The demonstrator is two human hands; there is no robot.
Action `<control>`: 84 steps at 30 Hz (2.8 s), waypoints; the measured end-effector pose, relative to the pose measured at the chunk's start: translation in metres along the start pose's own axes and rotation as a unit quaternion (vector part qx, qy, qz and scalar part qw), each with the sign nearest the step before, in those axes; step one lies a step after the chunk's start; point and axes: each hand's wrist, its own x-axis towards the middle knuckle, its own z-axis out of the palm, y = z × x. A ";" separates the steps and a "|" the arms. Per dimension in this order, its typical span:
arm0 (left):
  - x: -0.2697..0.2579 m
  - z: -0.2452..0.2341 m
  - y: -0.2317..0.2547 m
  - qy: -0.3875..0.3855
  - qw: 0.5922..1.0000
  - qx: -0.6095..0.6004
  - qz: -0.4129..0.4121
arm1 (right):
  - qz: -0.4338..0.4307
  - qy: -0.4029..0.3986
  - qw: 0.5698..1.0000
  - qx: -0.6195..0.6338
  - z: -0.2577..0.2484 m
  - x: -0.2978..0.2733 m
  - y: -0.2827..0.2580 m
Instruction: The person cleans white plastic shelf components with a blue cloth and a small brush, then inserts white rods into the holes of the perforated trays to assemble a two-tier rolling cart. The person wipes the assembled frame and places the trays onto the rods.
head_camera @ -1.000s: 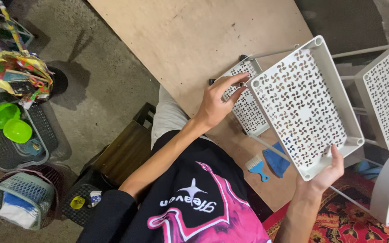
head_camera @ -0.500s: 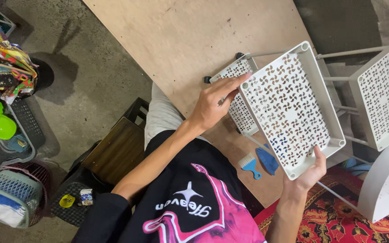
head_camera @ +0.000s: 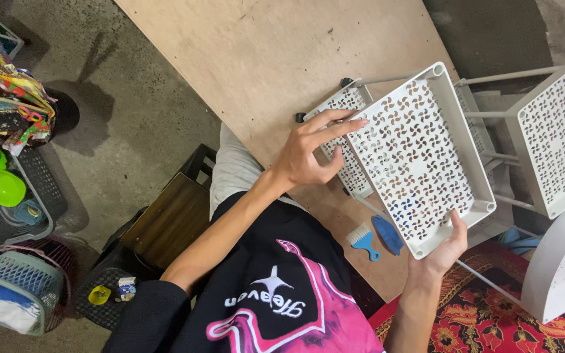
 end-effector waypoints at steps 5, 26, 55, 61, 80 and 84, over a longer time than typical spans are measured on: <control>0.012 0.013 -0.001 0.045 0.978 -0.181 -0.096 | -0.003 -0.002 1.000 -0.004 0.000 0.000 0.001; -0.014 0.061 -0.038 -0.015 0.970 -0.185 -0.157 | -0.005 0.038 0.993 -0.110 -0.011 0.013 -0.017; 0.054 0.076 -0.041 -0.067 0.992 -0.091 -0.062 | -0.008 0.107 0.935 -0.338 -0.062 0.049 -0.049; 0.048 0.077 -0.048 -0.045 0.993 -0.094 -0.059 | -0.010 0.087 0.946 -0.312 -0.056 0.045 -0.051; 0.051 0.070 -0.047 -0.051 0.988 -0.123 -0.075 | -0.024 0.070 0.940 -0.333 -0.049 0.041 -0.054; 0.049 0.073 -0.050 -0.054 0.989 -0.117 -0.070 | -0.016 0.083 0.935 -0.343 -0.046 0.040 -0.053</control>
